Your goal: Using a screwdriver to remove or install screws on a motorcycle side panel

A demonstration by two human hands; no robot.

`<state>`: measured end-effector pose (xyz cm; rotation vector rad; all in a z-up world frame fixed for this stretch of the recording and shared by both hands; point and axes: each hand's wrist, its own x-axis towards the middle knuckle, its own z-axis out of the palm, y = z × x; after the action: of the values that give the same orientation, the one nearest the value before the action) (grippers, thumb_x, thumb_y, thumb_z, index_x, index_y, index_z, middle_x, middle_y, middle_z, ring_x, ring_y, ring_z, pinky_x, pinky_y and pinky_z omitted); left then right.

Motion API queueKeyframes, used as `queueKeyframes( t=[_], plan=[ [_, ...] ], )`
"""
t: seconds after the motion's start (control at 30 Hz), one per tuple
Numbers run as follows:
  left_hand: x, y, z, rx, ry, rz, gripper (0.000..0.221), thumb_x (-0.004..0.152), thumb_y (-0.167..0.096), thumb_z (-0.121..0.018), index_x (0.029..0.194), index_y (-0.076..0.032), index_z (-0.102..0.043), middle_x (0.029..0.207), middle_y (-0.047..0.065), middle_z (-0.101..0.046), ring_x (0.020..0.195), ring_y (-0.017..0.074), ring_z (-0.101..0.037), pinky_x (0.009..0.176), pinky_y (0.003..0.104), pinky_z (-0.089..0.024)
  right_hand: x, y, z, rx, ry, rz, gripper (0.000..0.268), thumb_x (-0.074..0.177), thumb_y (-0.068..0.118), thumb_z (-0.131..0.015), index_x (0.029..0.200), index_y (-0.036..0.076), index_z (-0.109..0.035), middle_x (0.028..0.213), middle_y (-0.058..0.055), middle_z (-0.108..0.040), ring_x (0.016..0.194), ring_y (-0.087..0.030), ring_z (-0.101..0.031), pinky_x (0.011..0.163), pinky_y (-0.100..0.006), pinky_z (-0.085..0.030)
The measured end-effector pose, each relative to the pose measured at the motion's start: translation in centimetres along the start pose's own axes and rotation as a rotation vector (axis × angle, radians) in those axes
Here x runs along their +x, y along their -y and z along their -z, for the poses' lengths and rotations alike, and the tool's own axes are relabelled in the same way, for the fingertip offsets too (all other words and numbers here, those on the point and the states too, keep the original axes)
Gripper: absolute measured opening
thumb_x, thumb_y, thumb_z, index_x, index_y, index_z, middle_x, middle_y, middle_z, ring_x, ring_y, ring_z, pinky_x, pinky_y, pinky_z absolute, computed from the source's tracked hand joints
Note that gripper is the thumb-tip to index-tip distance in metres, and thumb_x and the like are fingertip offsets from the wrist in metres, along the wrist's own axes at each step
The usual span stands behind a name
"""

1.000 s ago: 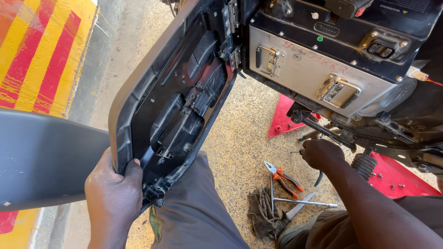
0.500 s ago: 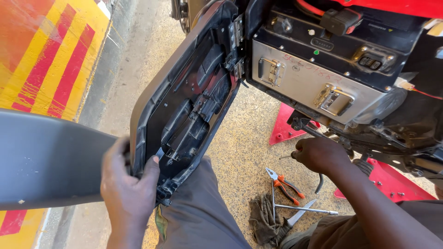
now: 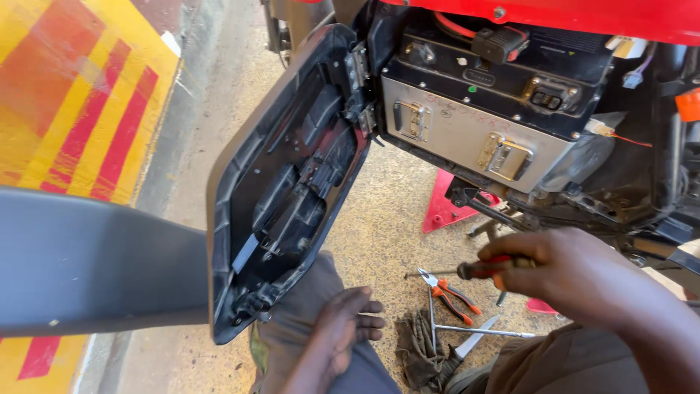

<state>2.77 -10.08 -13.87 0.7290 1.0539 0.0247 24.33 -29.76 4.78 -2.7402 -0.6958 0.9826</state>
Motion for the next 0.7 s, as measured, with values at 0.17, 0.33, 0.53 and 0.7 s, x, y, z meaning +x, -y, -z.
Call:
queueKeyframes(
  t=[0.17, 0.33, 0.53, 0.7],
  plan=[
    [1.0, 1.0, 0.4, -0.021, 0.115, 0.129, 0.052, 0.101, -0.038, -0.061, 0.132, 0.002, -0.057, 0.092, 0.023, -0.072, 0.066, 0.0294, -0.067, 0.056, 0.038, -0.055, -1.9, -0.4, 0.0, 0.208, 0.109, 0.006, 0.034, 0.078, 0.021, -0.085, 0.109, 0.030, -0.096, 0.079, 0.003, -0.095, 0.065, -0.015, -0.069, 0.065, -0.027, -0.052],
    [0.3, 0.9, 1.1, -0.081, 0.217, 0.063, 0.036, 0.106, -0.022, -0.054, 0.120, 0.009, -0.068, 0.079, 0.021, -0.069, 0.055, 0.0225, -0.061, 0.048, 0.033, -0.049, -2.4, -0.5, -0.3, 0.411, 0.191, 0.015, 0.035, 0.080, 0.011, -0.086, 0.113, 0.017, -0.097, 0.089, -0.002, -0.101, 0.071, -0.018, -0.074, 0.065, -0.029, -0.054],
    [0.3, 0.8, 1.6, -0.155, 0.197, -0.060, 0.023, 0.103, -0.014, -0.057, 0.108, 0.006, -0.067, 0.074, 0.014, -0.063, 0.052, 0.0164, -0.049, 0.045, 0.030, -0.038, -2.1, -0.7, -1.4, 0.357, 0.141, 0.137, 0.040, 0.073, 0.017, -0.082, 0.111, 0.023, -0.094, 0.077, 0.000, -0.087, 0.067, -0.015, -0.066, 0.065, -0.028, -0.050],
    [1.2, 1.1, 2.3, -0.128, 0.073, -0.095, 0.023, 0.104, -0.010, -0.056, 0.117, 0.004, -0.068, 0.083, 0.013, -0.057, 0.066, 0.0189, -0.047, 0.056, 0.034, -0.039, -2.1, -0.7, -0.9, 0.231, 0.046, 0.183, 0.042, 0.069, 0.022, -0.077, 0.109, 0.029, -0.088, 0.083, 0.007, -0.093, 0.068, -0.015, -0.074, 0.066, -0.029, -0.055]
  ],
)
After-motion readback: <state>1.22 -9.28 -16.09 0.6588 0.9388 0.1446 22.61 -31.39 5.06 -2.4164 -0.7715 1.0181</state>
